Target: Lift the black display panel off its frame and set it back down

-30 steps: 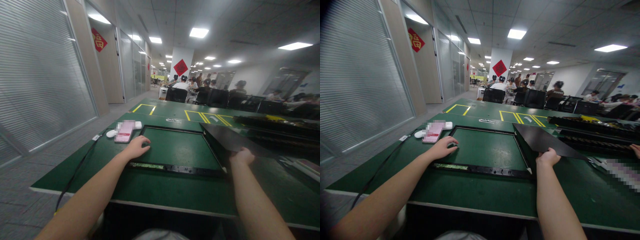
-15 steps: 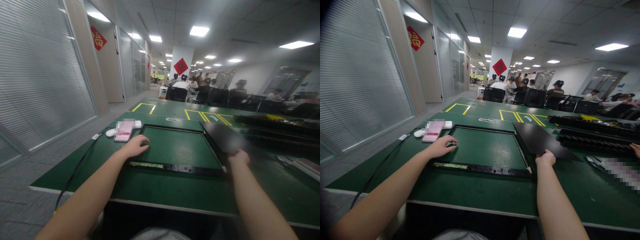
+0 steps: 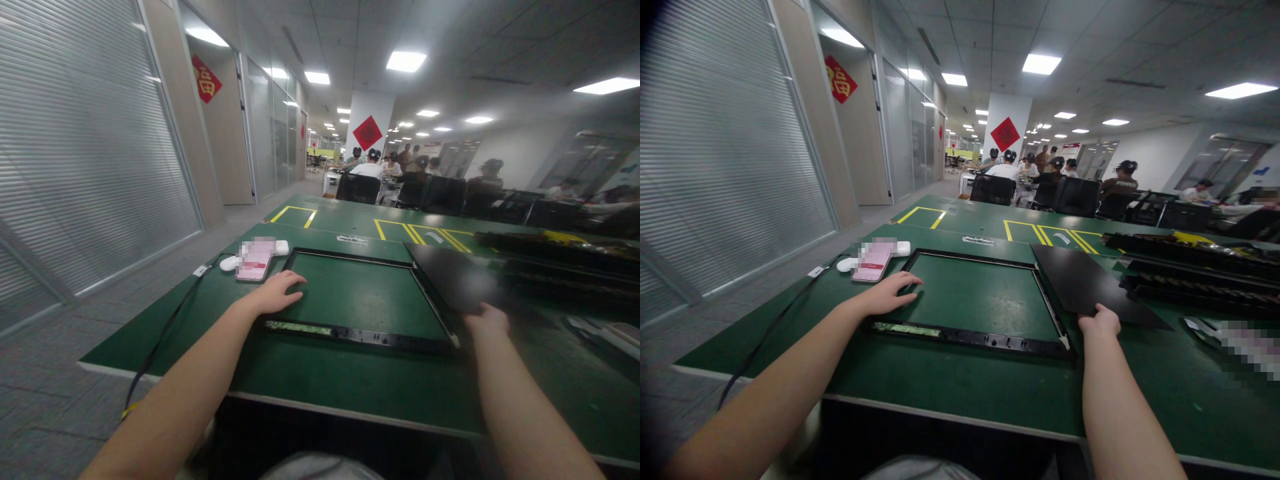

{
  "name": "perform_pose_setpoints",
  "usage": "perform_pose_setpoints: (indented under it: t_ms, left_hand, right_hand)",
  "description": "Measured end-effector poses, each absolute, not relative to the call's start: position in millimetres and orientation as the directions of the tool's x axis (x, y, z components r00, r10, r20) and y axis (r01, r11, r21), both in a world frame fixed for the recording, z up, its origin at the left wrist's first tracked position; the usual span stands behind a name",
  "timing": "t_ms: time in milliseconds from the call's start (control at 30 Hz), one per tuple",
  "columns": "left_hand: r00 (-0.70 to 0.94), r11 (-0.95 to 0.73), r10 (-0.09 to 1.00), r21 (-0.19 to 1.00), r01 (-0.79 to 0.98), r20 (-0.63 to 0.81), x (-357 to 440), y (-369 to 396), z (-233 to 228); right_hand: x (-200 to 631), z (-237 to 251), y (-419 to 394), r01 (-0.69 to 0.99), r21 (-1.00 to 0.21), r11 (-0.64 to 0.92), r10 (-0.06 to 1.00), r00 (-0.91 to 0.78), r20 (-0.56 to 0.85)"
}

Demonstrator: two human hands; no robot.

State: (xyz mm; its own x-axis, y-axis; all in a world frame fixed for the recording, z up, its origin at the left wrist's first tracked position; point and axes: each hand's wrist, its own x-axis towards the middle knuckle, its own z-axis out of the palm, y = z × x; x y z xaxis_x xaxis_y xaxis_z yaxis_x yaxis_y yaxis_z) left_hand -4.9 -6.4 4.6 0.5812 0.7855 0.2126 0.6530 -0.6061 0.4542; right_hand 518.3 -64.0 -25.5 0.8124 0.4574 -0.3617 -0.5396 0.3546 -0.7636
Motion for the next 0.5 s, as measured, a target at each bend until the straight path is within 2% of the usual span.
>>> perform_pose_setpoints:
  t_ms: [100,200,500]
  left_hand:
    - [0.539,-0.547,0.828,0.427,0.720,0.154,-3.6,-9.8,5.6]
    - [0.511,-0.513,0.850,0.416,0.751,0.126,-1.8,-13.2,6.7]
    - [0.548,-0.569,0.817,0.407,0.714,0.182,-0.2,-12.9,2.9]
  right_hand:
    - [516.5,-24.7,-65.5,-0.552,-0.751,0.361,0.426,0.815,-0.394]
    - [514.9,-25.0,-66.9,-0.527,-0.768,0.364,0.454,0.820,-0.348]
    - [512.3,-21.2,-67.4,-0.535,-0.768,0.353,0.408,0.826,-0.388]
